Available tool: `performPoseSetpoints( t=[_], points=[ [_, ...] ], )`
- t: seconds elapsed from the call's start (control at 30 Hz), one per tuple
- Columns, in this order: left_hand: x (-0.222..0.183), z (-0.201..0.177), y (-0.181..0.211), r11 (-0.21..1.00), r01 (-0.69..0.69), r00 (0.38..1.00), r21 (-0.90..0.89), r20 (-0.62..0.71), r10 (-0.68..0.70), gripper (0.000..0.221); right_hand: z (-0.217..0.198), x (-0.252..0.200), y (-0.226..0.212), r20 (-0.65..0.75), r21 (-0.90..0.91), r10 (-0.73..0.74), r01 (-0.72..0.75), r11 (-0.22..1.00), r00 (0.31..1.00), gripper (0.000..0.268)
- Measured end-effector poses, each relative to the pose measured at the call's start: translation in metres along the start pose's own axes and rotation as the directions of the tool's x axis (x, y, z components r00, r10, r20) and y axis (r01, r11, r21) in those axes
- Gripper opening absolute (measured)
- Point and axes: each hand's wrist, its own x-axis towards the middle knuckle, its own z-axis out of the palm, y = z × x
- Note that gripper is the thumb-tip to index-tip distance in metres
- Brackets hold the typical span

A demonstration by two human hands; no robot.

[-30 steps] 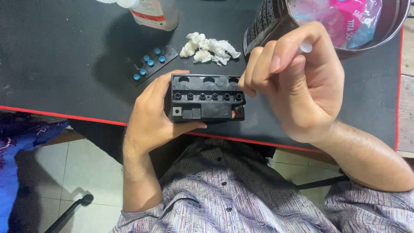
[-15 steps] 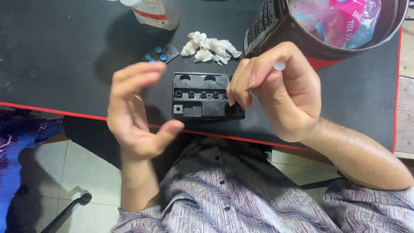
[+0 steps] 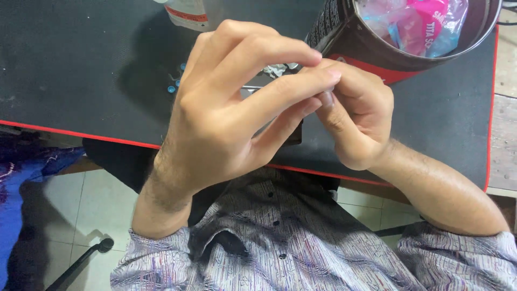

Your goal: Refilling a lead-acid battery with liquid using a syringe to inject it into the individual cells.

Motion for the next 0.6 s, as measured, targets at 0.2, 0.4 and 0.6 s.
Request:
performPoseSetpoints(
  t=[0.2, 0.4, 0.6],
  points=[
    [0.01, -0.003, 0.001, 0.995, -0.077, 0.995, 0.056, -0.053, 0.08, 0.007, 0.0, -0.01, 0.009, -0.045, 0.115, 0.06, -0.055, 0.992, 0.997, 0.037],
    [0.02, -0.005, 0.002, 0.998, -0.055, 0.996, 0.009, 0.074, 0.054, 0.011, 0.0, -0.013, 0.025, -0.077, 0.186, 0.022, -0.008, 0.983, 0.997, 0.019],
    [0.034, -0.008, 0.001, 0.987, -0.085, 0.993, -0.135, 0.066, 0.094, 0.015, -0.002, -0.008, 0.023, -0.096, 0.026, -0.031, 0.034, 0.999, 0.995, 0.036]
  ],
)
